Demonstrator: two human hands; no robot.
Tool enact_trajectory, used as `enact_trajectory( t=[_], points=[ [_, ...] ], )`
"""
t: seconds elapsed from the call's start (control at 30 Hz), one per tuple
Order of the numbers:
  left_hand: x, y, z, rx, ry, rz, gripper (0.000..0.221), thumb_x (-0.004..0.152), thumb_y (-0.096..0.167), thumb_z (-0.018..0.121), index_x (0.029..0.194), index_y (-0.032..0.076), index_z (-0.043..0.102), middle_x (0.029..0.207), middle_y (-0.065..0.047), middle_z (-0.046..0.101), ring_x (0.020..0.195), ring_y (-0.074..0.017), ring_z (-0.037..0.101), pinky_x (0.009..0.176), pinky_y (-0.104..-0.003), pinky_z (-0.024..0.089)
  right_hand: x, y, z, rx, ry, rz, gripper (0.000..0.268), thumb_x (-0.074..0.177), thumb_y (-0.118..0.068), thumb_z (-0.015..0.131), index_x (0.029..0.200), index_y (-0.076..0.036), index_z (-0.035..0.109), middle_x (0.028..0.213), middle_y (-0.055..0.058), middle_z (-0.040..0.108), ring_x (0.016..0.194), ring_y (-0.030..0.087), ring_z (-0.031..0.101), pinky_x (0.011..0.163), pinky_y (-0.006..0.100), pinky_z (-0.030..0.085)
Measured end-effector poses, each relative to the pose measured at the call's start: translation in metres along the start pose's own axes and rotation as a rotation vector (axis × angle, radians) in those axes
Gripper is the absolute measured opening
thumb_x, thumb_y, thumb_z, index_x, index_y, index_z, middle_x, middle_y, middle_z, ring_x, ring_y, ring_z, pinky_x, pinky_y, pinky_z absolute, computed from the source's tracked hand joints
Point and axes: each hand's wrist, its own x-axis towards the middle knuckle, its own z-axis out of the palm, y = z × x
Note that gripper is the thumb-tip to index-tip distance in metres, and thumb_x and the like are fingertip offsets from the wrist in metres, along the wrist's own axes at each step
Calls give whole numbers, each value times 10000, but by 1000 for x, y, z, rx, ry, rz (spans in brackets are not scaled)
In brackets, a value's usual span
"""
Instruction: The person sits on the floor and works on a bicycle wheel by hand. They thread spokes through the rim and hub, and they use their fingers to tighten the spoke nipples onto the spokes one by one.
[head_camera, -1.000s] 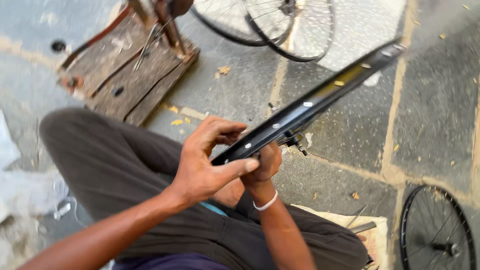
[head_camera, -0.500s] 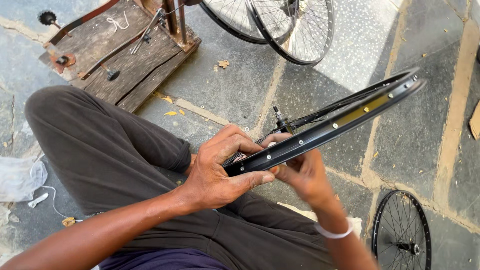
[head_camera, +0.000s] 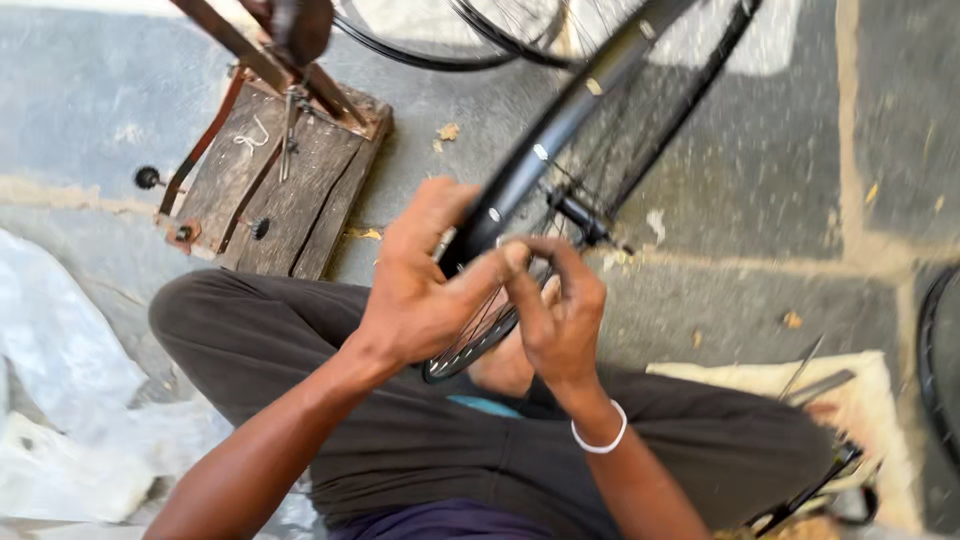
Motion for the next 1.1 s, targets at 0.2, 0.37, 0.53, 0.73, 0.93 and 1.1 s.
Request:
enact_trajectory(
  t=[0.2, 0.37, 0.53, 0.73, 0.93, 1.1],
  points=[
    [-21, 7, -4, -99, 18, -152, 375, 888, 106, 815, 1218, -17, 686, 984, -43, 525, 824, -115, 498, 706, -266, 420, 2, -7, 11, 112, 139, -477, 319, 1015, -138, 740, 1285, -14, 623, 1239, 123, 691, 1150, 231, 699, 1017, 330, 555],
    [-21, 5, 0, -314, 181, -142, 492, 835, 66, 786, 1247, -45, 541, 1128, -1, 529, 1057, -68, 577, 955, -221, 488, 29, -2, 0, 240, -241, -344, 365, 949, -101, 768, 1287, -22, 656, 1222, 113, 702, 1142, 226, 674, 1003, 318, 546],
    [-34, -12, -3, -380, 101, -167, 358, 924, 44, 800, 1207, -57, 606, 1067, -32, 580, 992, -90, 602, 889, -241, 502, 63, -6, -11, 451, -791, -271, 529, 876, -95, 715, 1382, 10, 599, 1212, 107, 711, 1116, 246, 677, 968, 358, 519],
    [-33, -8, 1, -359, 198, -208, 434, 886, 79, 809, 1247, -41, 599, 1118, -43, 612, 990, -86, 610, 889, -242, 518, 45, -1, 18, -258, -62, -847, 240, 874, -30, 746, 1049, 2, 585, 1082, 150, 684, 984, 323, 693, 809, 431, 560],
    [-25, -2, -15, -262, -9, -94, 425, 895, 70, 814, 1267, -64, 660, 1201, -91, 625, 1051, -127, 619, 905, -259, 513, -12, -3, 53, -150, 216, -718, 337, 910, 14, 590, 1221, 124, 518, 1289, 374, 559, 1188, 548, 596, 1008, 566, 541],
    [-23, 3, -5, -498, -54, -292, 453, 876, 101, 810, 1268, -68, 659, 1197, -82, 608, 913, -157, 628, 773, -293, 519, 9, 11, -1, -159, -95, -679, 388, 1011, -94, 685, 1366, -33, 539, 1420, 197, 627, 1225, 328, 726, 983, 391, 614]
  ],
)
